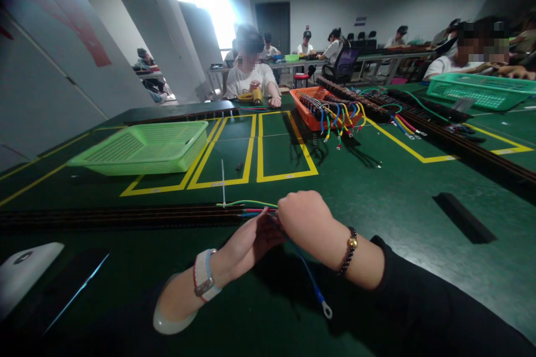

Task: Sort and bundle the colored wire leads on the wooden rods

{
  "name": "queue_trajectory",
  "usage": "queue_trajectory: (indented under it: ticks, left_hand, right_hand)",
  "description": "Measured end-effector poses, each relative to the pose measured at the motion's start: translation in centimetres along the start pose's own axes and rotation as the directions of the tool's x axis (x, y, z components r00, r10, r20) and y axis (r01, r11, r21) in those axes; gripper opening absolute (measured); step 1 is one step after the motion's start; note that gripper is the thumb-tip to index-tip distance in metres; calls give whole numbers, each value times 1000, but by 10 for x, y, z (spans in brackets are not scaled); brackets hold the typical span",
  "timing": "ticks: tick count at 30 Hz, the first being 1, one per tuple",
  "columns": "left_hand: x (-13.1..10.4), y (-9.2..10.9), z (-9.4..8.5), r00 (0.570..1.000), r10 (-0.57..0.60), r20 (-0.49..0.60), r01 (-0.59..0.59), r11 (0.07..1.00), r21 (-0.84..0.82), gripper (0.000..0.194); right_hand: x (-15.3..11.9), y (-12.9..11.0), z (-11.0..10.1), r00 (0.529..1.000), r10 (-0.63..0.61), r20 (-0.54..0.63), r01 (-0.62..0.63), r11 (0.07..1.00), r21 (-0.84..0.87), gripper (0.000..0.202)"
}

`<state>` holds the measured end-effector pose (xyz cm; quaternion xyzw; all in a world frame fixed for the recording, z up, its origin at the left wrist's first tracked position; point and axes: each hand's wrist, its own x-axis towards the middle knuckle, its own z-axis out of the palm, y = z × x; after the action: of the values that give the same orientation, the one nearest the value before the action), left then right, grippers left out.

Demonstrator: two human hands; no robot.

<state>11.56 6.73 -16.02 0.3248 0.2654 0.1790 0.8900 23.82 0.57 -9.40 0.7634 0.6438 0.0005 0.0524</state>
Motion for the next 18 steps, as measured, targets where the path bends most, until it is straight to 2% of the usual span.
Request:
queue_trajectory:
  ticks: [5,8,11,15,18]
  left_hand:
    - [-2,-3,-2,994,29,-101,-22,997,70,26]
    - [-4,-4,-3,996,55,-70,-43,986,159,35]
    - [-5,-3,-3,997,54,-54,-43,982,186,33]
    - [-4,-2,-2,997,32,-76,-18,985,171,31]
    - [-2,-1,-2,992,-1,-128,13,996,92,27]
  right_hand:
    - [15,11,8,999,11,49,-13,999,38,45]
    - [24,16,16,993,-19,119,10,997,80,50]
    - [28,16,23,987,-46,153,31,995,97,51]
    - [28,16,24,991,-21,129,11,997,76,58]
    - [21,13,13,1000,23,18,-24,998,55,69]
